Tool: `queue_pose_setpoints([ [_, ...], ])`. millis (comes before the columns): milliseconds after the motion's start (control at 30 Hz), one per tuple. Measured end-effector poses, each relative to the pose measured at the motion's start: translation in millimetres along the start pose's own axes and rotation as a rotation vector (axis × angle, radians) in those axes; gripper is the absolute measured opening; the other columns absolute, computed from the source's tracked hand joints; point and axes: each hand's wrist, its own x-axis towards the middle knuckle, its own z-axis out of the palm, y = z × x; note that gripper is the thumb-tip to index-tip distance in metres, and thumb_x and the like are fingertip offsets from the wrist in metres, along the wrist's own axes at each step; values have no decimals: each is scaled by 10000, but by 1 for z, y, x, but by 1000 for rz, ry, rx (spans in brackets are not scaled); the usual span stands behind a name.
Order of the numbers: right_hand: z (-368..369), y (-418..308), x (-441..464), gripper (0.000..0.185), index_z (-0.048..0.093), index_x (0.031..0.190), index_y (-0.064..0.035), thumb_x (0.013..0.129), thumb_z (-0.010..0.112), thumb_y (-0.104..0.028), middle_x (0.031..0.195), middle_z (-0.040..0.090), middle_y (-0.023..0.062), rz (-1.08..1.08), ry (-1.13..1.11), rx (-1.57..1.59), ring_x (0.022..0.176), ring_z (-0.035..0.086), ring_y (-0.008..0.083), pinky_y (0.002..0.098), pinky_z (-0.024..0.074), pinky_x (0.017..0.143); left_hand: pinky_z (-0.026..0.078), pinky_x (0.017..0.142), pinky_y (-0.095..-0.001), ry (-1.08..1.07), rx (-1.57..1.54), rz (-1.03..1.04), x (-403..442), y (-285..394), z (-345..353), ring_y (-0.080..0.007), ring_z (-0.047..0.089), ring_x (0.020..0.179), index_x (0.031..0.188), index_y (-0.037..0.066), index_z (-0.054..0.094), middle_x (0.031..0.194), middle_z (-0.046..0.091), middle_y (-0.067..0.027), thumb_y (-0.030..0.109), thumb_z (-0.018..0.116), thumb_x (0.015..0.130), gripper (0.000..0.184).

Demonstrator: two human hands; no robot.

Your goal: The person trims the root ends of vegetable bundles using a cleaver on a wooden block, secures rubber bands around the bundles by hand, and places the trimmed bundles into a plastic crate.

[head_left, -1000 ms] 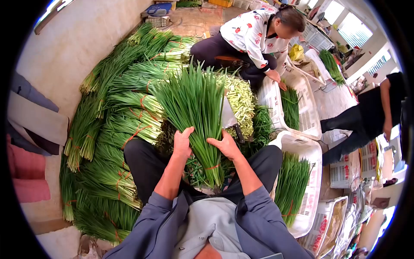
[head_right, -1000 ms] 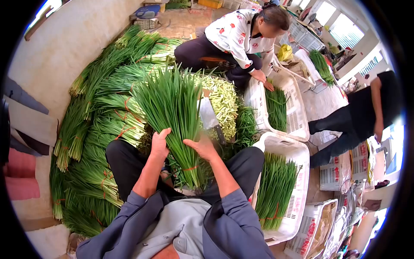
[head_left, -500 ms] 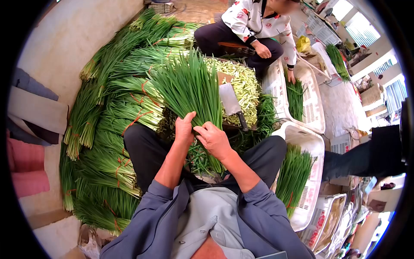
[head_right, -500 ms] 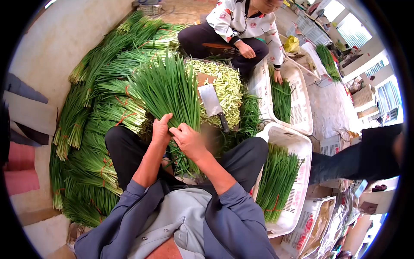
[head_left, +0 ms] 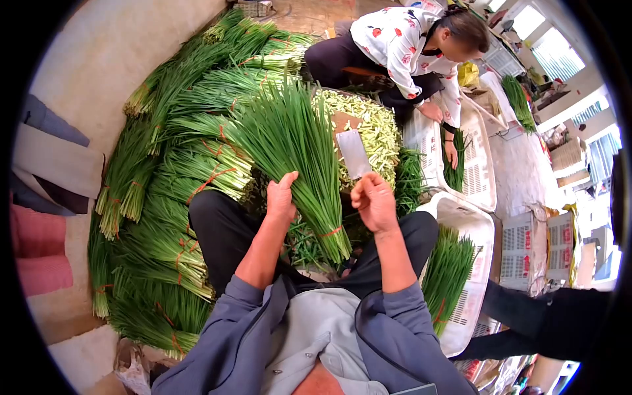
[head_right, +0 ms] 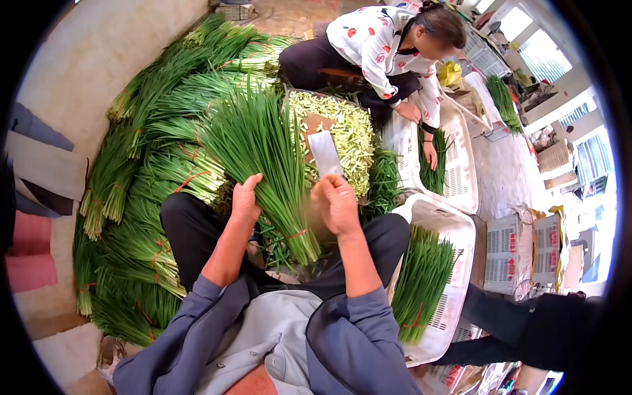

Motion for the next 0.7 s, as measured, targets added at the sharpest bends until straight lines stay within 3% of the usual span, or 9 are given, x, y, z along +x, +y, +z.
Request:
queue_pose_setpoints([
  [67,-4,-2,1,132,684,1072,-20,984,660,-116,905,723,67,-7,17,-156,783,706,147,276,581,674,622,758,-433,-28,11,0,-2,1,1,-261,711,872,1132,-32,600,1020,696,-115,55,689,884,278],
  [167,17,12,-2,189,721,1090,25,944,640,-64,960,745,92,89,-20,-953,805,730,147,263,583,705,614,756,-419,25,33,0,1,-4,3,-250,702,874,1119,-27,610,1014,690,-106,55,697,880,268],
  [200,16,21,-3,160,719,1065,20,933,680,-62,921,723,82,27,-119,-1025,791,698,131,269,568,695,614,756,-419,23,35,-5,3,-6,1,-250,702,874,1119,-27,610,1014,690,-106,55,697,880,268],
  [333,31,51,-17,223,686,1001,-66,857,777,-210,881,635,97,-385,-288,-1605,813,667,302,384,545,695,590,743,-397,-5,19,38,5,-9,-5,-232,686,857,1108,-19,624,1007,686,-92,54,708,874,259],
  [533,23,75,-20,180,647,966,-84,869,745,-200,878,607,98,-516,-185,-1714,822,652,326,417,534,679,583,745,-391,11,4,52,4,-8,-2,-231,680,848,1116,-22,628,1017,685,-90,50,699,879,258],
  [600,20,70,-29,142,679,921,-60,870,737,-180,858,643,113,-307,-383,-1454,790,660,324,395,535,681,610,804,-428,19,22,49,5,-7,-3,-273,701,883,1163,-40,626,1070,696,-118,49,672,887,293],
  [633,26,61,-30,130,706,880,-42,862,741,-166,822,685,102,-102,-614,-1246,737,672,261,359,530,676,610,804,-428,16,24,45,7,-6,-6,-273,701,883,1163,-40,626,1070,696,-118,49,672,887,293],
  [667,29,44,-38,143,714,875,-31,859,753,-168,756,696,69,346,-771,-1113,666,656,188,340,517,628,600,809,-424,34,10,43,9,-5,-9,-266,694,903,1164,-33,629,1074,693,-114,54,683,883,299],
  [700,29,34,-40,162,712,874,-27,859,759,-181,716,685,55,420,-628,-1105,633,642,170,338,509,604,591,814,-421,49,-4,38,12,-5,-11,-258,686,924,1164,-25,631,1079,689,-110,59,694,878,305],
])
